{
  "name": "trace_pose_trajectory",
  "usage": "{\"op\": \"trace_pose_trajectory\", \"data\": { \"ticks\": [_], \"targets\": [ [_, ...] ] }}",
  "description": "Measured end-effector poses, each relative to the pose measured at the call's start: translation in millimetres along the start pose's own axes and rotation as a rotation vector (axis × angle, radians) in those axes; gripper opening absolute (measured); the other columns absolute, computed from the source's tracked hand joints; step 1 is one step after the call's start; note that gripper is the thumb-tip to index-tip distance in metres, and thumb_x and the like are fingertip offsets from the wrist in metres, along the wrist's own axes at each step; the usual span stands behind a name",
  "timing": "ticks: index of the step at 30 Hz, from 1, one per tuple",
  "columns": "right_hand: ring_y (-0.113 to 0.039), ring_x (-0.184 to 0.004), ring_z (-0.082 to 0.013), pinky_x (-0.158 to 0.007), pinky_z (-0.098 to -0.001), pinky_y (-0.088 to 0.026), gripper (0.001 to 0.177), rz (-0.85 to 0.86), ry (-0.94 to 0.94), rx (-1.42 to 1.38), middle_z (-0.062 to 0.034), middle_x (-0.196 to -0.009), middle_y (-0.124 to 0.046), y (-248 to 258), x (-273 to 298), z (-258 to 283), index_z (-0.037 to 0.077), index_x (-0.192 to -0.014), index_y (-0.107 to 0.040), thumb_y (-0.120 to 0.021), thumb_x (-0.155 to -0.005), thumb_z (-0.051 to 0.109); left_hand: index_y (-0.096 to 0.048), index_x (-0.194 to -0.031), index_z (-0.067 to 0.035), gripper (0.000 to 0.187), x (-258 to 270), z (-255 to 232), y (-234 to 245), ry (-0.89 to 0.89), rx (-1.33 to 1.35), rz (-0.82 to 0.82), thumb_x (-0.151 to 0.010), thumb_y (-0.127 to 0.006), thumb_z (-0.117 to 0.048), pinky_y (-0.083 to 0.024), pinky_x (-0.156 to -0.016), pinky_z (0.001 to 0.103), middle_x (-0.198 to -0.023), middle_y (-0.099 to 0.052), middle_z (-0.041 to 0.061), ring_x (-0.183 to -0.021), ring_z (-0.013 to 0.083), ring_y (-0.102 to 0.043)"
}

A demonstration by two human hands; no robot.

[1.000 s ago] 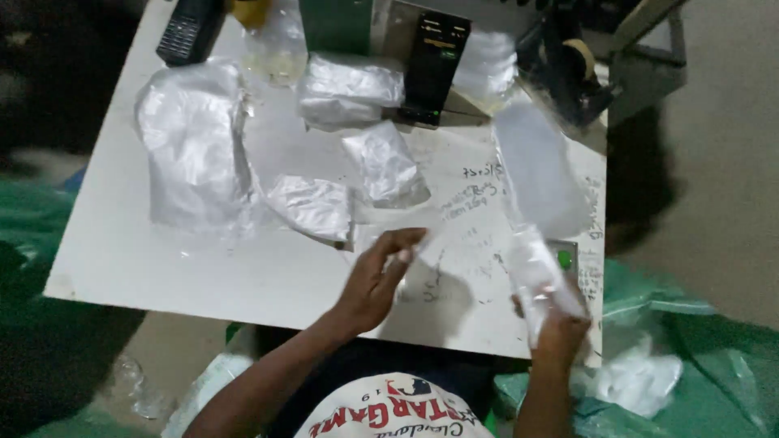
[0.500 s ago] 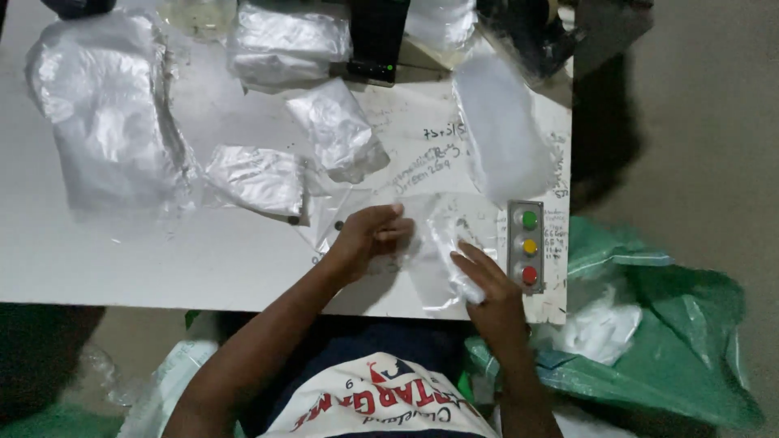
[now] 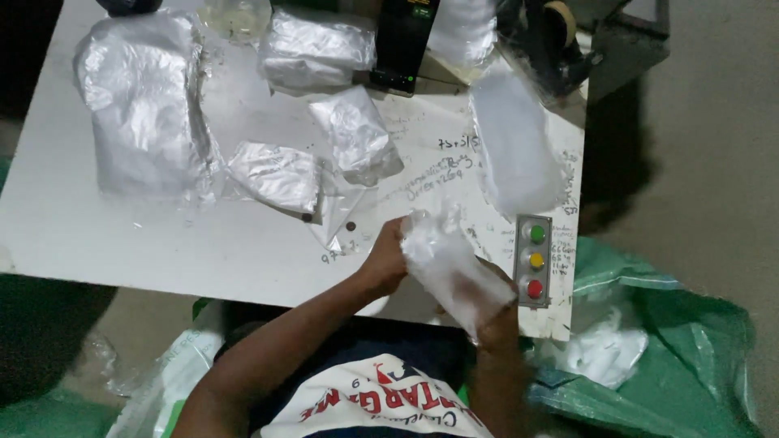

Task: Preparing and folding plastic bags at a workstation for packaging.

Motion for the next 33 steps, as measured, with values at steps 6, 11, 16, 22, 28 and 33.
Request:
{"op": "trace_pose_trajectory", "data": {
  "ticks": [6,11,16,22,28,33],
  "targets": [
    [-0.073,-0.103,-0.0396,-0.087,-0.0554,-0.059,0.046,0.43,0.098,-0.107,-0.0195,-0.119,-0.075,88,-78,-37,0.012,-0.115,-0.079,-0.068,-0.084,0.044,-0.065,-0.084,-0.005,0.013,58,-115,-59,-0.65,-0.672,0.019,-0.088,-0.07,0.006,-0.057,-0.064,0.034,-0.098,-0.066,0.014,-0.084,0.0303,-0.066],
    [-0.071,-0.112,-0.038,-0.095,-0.0485,-0.056,0.04,0.455,0.682,0.858,-0.0174,-0.121,-0.073,29,-42,20,0.016,-0.118,-0.082,-0.058,-0.087,0.025,-0.068,-0.119,0.002,0.036,41,-119,-57,-0.757,-1.094,0.193,-0.084,-0.069,0.011,-0.059,-0.086,0.042,-0.134,-0.064,0.02,-0.109,0.0385,-0.064],
    [-0.068,-0.117,-0.0322,-0.107,-0.0452,-0.05,0.046,0.106,0.416,0.707,-0.0222,-0.124,-0.072,52,-48,-22,-0.001,-0.123,-0.073,-0.049,-0.087,-0.018,-0.057,-0.137,0.005,0.05,66,-78,-77,-1.262,-1.49,0.392,-0.088,-0.061,0.017,-0.052,-0.07,0.038,-0.149,-0.048,0.025,-0.09,0.0306,-0.058],
    [-0.065,-0.073,-0.0188,-0.071,-0.0359,-0.055,0.033,-0.321,0.137,-0.248,-0.01,-0.092,-0.069,46,-32,-48,0.003,-0.11,-0.071,-0.069,-0.077,0.0,-0.065,-0.097,-0.009,0.01,51,-79,-72,-0.871,-1.063,-0.145,-0.09,-0.071,-0.005,-0.055,-0.062,0.03,-0.084,-0.06,0.004,-0.077,0.0214,-0.064],
    [-0.054,-0.1,-0.0145,-0.091,-0.0317,-0.048,0.032,-0.02,0.53,0.174,-0.0116,-0.109,-0.053,-11,-16,9,-0.001,-0.122,-0.063,-0.056,-0.093,0.01,-0.067,-0.096,-0.005,0.008,71,-114,-110,-1.431,-1.239,-0.024,-0.093,-0.072,-0.01,-0.044,-0.061,0.036,-0.084,-0.06,0.01,-0.071,0.0267,-0.059],
    [-0.06,-0.053,-0.0147,-0.059,-0.0247,-0.043,0.007,-0.057,-0.141,-0.202,-0.0073,-0.057,-0.062,2,-20,14,0.01,-0.069,-0.067,-0.064,-0.074,0.006,-0.064,-0.093,-0.006,0.008,81,-95,-102,-1.214,-1.258,0.078,-0.1,-0.061,-0.008,-0.042,-0.061,0.036,-0.084,-0.059,0.01,-0.072,0.0274,-0.059]
  ]
}}
Point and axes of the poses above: each hand's wrist, its own x-axis away from the middle knuckle, its own y-axis out of the back of the hand, z = x × y, the point moved 3 cm from there along -x, towards the middle knuckle
